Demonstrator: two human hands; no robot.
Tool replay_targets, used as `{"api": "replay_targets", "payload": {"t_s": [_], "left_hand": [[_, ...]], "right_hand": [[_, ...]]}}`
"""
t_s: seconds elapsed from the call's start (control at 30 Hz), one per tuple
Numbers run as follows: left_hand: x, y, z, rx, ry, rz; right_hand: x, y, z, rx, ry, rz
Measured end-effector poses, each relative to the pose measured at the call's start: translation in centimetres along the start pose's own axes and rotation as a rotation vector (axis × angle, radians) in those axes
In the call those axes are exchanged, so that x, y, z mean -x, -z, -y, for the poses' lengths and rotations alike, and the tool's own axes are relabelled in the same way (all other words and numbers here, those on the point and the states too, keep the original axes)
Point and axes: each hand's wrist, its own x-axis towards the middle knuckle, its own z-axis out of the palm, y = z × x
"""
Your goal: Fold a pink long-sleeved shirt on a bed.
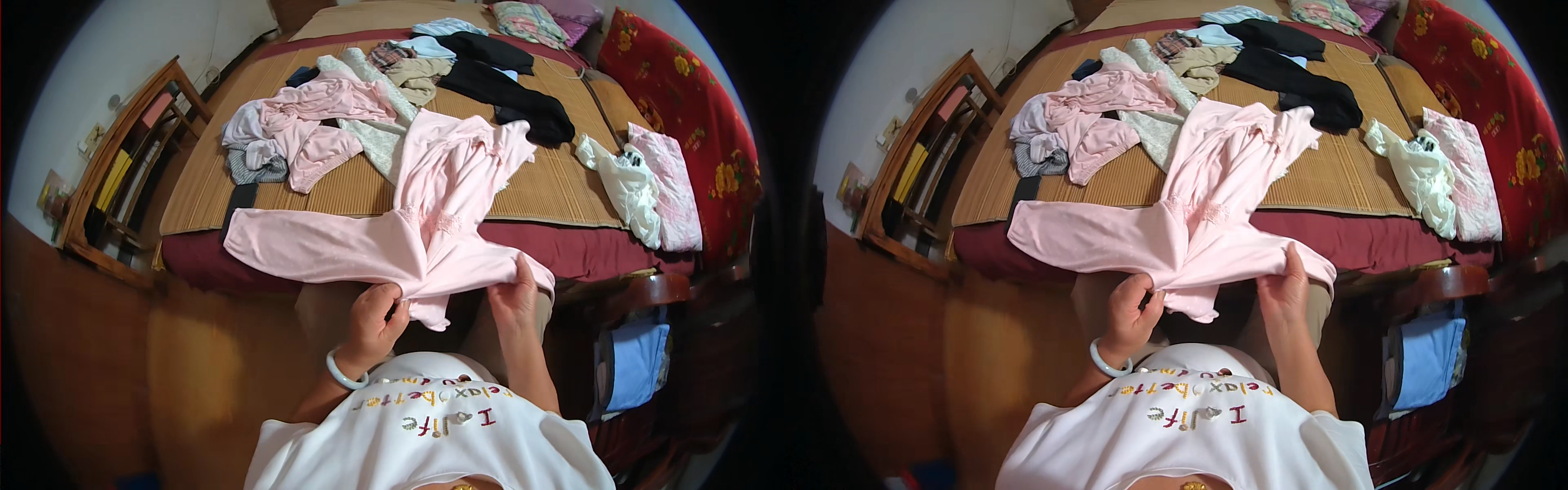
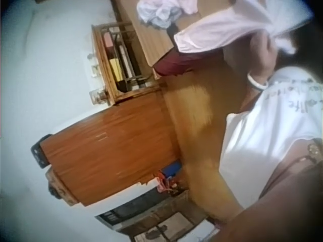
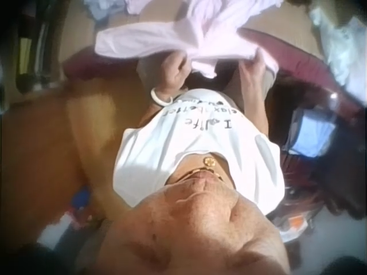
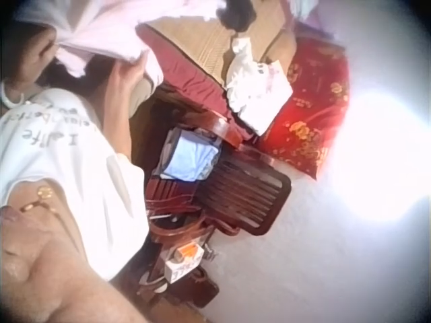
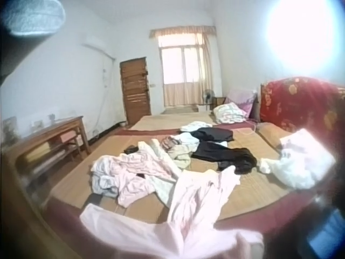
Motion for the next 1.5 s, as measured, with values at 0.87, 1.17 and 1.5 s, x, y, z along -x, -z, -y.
{"api": "replay_targets", "payload": {"t_s": [0.87, 1.17, 1.5], "left_hand": [[9.3, 3.1, 4.9, 0.227, 0.191, 0.288], [10.0, 2.8, 6.7, 0.365, 0.224, 0.314], [9.5, 3.6, 6.3, 0.421, 0.328, 0.378]], "right_hand": [[-6.5, -22.9, -12.5, 1.464, 1.299, 1.135], [-1.2, -20.6, -32.5, 2.046, 0.416, 1.321], [2.4, -22.5, -37.4, 1.812, 0.985, 1.513]]}}
